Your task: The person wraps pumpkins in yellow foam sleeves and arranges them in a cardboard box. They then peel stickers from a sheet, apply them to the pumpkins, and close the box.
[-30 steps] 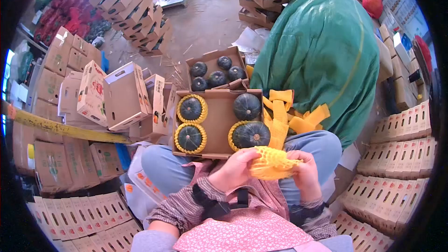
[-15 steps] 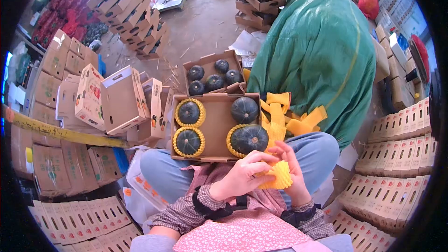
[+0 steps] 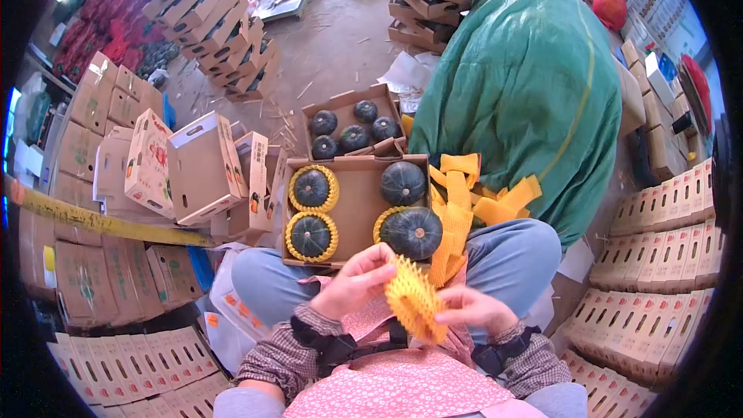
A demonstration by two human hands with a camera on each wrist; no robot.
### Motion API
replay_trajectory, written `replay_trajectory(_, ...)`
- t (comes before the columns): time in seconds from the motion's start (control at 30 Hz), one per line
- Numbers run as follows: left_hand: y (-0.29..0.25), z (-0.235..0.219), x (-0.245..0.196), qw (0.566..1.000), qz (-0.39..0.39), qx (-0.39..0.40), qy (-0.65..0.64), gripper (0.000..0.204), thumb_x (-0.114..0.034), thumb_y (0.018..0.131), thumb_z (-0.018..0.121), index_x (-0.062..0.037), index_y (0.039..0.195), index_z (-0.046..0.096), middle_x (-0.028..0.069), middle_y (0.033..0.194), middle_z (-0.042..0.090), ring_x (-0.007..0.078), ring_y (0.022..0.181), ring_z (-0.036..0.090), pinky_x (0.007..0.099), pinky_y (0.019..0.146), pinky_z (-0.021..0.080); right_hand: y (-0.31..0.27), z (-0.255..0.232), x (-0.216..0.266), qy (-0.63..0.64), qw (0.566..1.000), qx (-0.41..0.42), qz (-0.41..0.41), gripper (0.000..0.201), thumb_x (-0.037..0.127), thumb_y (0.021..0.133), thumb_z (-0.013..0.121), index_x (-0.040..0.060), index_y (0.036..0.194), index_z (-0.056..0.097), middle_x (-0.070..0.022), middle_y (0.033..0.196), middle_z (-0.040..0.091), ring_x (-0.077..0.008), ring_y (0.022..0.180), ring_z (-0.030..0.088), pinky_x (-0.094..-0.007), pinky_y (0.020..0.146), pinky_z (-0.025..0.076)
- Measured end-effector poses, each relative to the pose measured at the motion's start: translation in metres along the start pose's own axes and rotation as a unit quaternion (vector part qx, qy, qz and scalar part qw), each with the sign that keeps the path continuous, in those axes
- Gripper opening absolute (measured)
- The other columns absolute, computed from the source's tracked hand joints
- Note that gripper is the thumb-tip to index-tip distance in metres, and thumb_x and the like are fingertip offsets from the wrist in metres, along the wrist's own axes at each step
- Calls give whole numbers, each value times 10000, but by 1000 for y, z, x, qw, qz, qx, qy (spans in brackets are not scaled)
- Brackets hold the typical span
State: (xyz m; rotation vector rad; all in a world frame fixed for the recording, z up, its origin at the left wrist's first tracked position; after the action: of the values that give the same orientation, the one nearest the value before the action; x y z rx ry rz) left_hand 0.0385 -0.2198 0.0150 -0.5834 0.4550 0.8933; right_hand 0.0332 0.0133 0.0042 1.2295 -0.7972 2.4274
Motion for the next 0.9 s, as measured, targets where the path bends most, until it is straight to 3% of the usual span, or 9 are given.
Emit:
replay_trajectory(0.03,5,3,5,993,4,-16,-114,120,-128,967,555,-40,1047,541,11,1028,613,80,892,603,236,801,490,4,-5,-1,-83,997,-7,2,283,59,892,608,-43,1155,587,-61,1057,664,-153,974,622,-304,893,488)
replay_trajectory(0.07,0,5,4,992,-72,6,-103,143,-137,974,543,-40,1079,542,10,1054,613,82,878,605,237,783,495,2,-9,3,157,977,-103,-105,263,100,927,590,-33,1154,589,-58,1019,675,-131,962,617,-271,829,503)
replay_trajectory(0.13,-4,-2,19,989,-147,4,-29,208,-150,942,591,-34,1113,567,82,1085,628,143,829,626,277,696,507,1,-13,30,188,960,-159,-135,195,128,959,559,-3,1097,603,-47,950,661,-120,853,607,-233,723,484)
replay_trajectory(0.17,-1,-9,15,979,-45,-38,197,198,-153,928,609,-32,1083,576,106,1060,623,164,823,623,292,688,503,8,-16,26,145,961,-185,-148,178,133,966,552,1,1073,603,-45,941,651,-114,804,596,-212,693,463)
replay_trajectory(0.23,10,-5,-10,777,162,-111,598,185,-157,901,645,-29,1022,594,153,1010,612,208,811,618,322,671,494,30,-31,11,-144,918,-337,-154,164,148,983,532,16,1059,595,-20,898,615,-93,757,543,-204,681,429)
replay_trajectory(0.3,33,-18,-10,674,327,-223,623,174,-168,906,640,-19,966,571,138,857,543,238,799,567,350,695,464,65,-57,-20,-210,855,-406,-247,126,146,991,526,30,988,574,5,845,554,-53,783,482,-206,676,408)
replay_trajectory(0.47,71,-52,20,890,259,-256,275,112,-177,1010,499,-77,967,526,-17,820,504,59,730,456,235,640,416,109,-46,-9,-83,837,-459,-286,180,143,969,567,43,821,542,19,771,493,-46,752,452,-213,649,397)
replay_trajectory(0.73,72,-92,33,930,142,-338,28,176,-190,992,542,-26,1049,564,1,867,611,69,784,575,215,726,481,119,-49,-16,-155,820,-513,-200,165,171,924,625,24,890,558,-33,744,566,-144,671,537,-285,643,451)
replay_trajectory(0.9,54,-53,14,803,281,-357,386,217,-189,992,534,-27,1135,521,50,1010,575,132,862,564,267,806,472,84,-10,16,-454,720,-485,-201,481,293,818,712,40,1174,510,-166,1059,531,-321,960,520,-420,833,447)
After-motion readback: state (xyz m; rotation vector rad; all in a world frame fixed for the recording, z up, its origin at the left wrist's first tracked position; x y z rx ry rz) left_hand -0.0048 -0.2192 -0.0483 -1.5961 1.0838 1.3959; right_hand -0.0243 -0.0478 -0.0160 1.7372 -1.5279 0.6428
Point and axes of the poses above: each hand's wrist, its own y-axis towards the middle knuckle, its own z-axis out of the palm, x = y × z, the point moved 2 cm from there along y, towards the middle knuckle
